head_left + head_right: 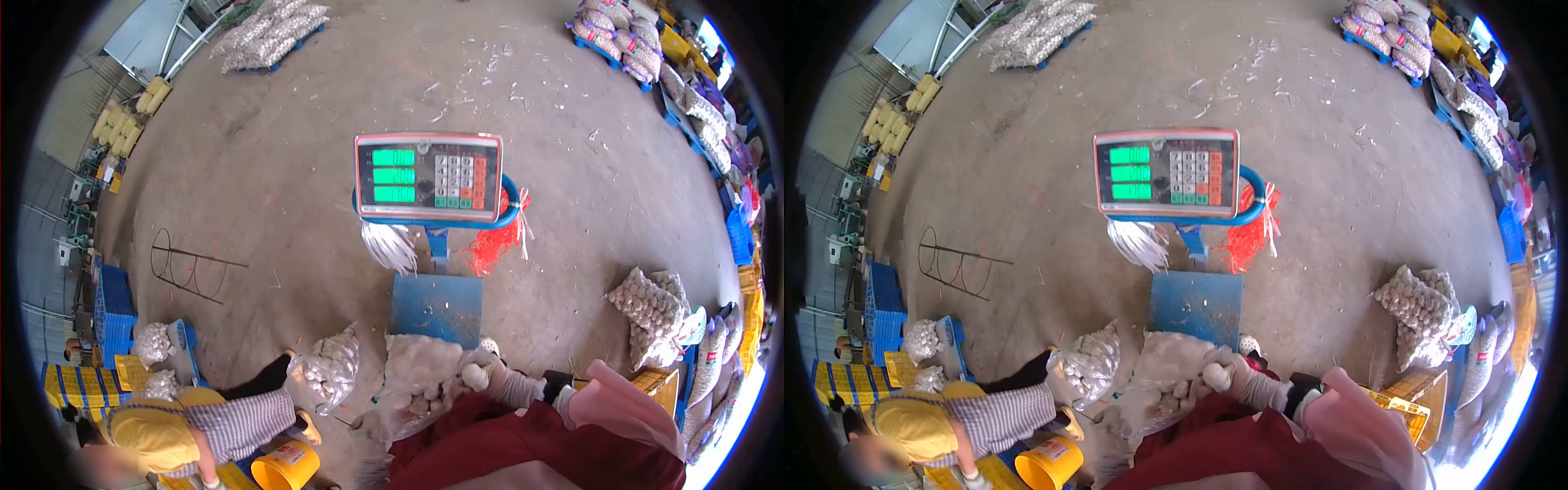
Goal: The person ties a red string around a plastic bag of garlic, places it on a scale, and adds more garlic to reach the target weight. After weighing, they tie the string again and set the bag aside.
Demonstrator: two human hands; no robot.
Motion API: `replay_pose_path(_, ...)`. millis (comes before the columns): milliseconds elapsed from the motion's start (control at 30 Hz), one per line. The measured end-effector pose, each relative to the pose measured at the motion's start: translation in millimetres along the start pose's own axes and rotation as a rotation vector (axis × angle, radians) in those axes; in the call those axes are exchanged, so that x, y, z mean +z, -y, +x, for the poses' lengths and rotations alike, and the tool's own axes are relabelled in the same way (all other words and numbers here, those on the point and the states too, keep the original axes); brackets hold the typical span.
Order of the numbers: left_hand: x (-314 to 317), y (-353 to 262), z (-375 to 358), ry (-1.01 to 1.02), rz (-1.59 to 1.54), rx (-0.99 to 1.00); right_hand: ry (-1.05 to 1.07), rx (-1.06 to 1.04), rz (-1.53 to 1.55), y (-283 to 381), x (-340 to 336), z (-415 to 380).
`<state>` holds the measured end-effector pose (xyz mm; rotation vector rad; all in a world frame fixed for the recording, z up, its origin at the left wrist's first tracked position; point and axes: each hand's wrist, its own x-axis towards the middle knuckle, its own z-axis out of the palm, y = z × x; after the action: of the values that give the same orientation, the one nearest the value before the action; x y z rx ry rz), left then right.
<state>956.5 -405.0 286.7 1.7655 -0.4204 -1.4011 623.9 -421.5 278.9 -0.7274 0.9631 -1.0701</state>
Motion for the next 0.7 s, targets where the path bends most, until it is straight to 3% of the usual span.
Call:
replay_pose_path(33,8,-5,-2,0.012,0.013,0.02,-0.016,0.04,0.144,11,9,-5)
replay_pose_path(67,13,-10,-3,0.023,0.03,0.041,0.102,-0.147,-0.151,12,12,-7)
replay_pose_path(167,24,-43,-12,0.086,0.17,0.21,0.185,-0.151,-0.167,40,26,-12)
replay_pose_path(267,37,-90,-26,0.163,0.713,0.705,0.052,-0.02,0.009,75,44,-14)
replay_pose_path(300,43,-101,-25,0.184,0.771,0.766,0.112,-0.212,-0.157,83,45,-9)
replay_pose_path(367,20,-72,18,0.239,0.543,0.565,0.205,-0.476,-0.429,84,41,1)
replay_pose_path(400,5,-42,45,0.265,0.246,0.331,0.203,-0.479,-0.437,70,32,7)
replay_pose_path(433,-10,-14,79,0.303,-0.058,0.135,0.213,-0.333,-0.3,52,22,11)
replay_pose_path(467,-51,38,142,0.579,-0.532,-0.1,0.214,-0.259,-0.23,48,20,13)
replay_pose_path(500,-7,17,104,0.214,-0.163,-0.009,0.209,-0.186,-0.159,46,19,15)
replay_pose_path(567,22,0,83,0.151,0.087,0.056,0.069,0.166,0.251,66,20,22)
replay_pose_path(633,25,-2,80,0.174,0.173,0.089,0.155,-0.143,-0.255,35,-3,23)
replay_pose_path(700,28,-7,80,0.187,0.22,0.112,0.118,-0.172,-0.316,-12,-36,26)
